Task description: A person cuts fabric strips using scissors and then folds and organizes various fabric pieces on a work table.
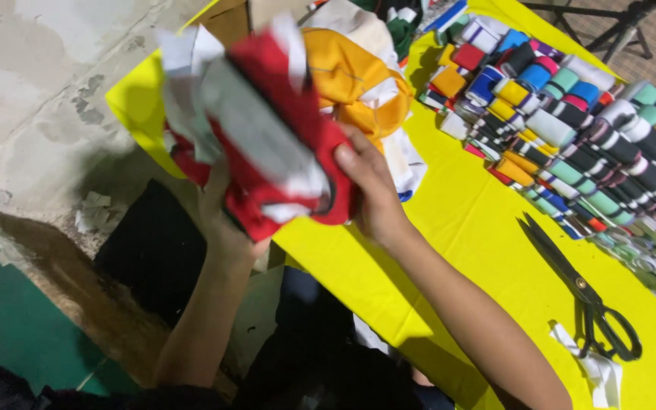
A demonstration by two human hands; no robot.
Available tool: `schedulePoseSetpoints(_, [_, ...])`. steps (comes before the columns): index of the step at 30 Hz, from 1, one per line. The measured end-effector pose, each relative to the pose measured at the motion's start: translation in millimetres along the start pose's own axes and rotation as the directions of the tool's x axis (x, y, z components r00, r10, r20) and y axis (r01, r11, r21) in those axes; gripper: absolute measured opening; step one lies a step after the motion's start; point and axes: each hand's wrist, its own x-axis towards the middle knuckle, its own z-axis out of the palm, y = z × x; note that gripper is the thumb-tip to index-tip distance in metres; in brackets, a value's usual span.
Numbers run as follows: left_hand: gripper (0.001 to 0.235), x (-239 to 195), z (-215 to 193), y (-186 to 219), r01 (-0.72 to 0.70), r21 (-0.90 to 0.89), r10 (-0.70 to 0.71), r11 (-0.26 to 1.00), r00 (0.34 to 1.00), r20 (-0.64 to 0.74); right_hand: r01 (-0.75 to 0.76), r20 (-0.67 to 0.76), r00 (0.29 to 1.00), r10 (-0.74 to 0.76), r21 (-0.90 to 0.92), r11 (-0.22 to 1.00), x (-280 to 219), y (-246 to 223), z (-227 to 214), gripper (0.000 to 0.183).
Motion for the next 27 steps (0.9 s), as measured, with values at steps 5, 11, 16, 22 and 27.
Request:
schedulePoseSetpoints(5, [0.037, -19, -15, -32, 0.093, 0.395, 0.002, 0.914, 0.973, -0.232, -0.193, -0.032, 0.98, 0.195, 0.05, 0.98, -28, -19, -10, 0.046])
schedulePoseSetpoints(11, [0.041, -52, 14, -52, 0.203, 0.731, -0.136, 0.652, 0.979, -0.15, 0.148, -0.07, 0.971, -0.227, -0.571, 0.807, -57, -62, -58, 0.033])
schedulePoseSetpoints(16, [0.047, -85, 58, -66, 0.204, 0.918, -0.284, 0.341, 0.953, -0.106, 0.128, -0.238, 0.844, -0.481, -0.781, 0.611, -116, -106, -105, 0.034])
schedulePoseSetpoints(22, [0.03, -93, 69, -96, -0.302, 0.9, -0.641, 0.313, 0.632, 0.435, 0.184, -0.15, 0.762, -0.631, -0.882, 0.433, -179, -152, -137, 0.029])
schedulePoseSetpoints(27, [0.081, -106, 77, -136, -0.82, 0.512, -0.615, -0.255, 0.546, 0.568, 0.125, -0.084, 0.862, -0.5, -0.921, 0.37, -221, -166, -149, 0.013])
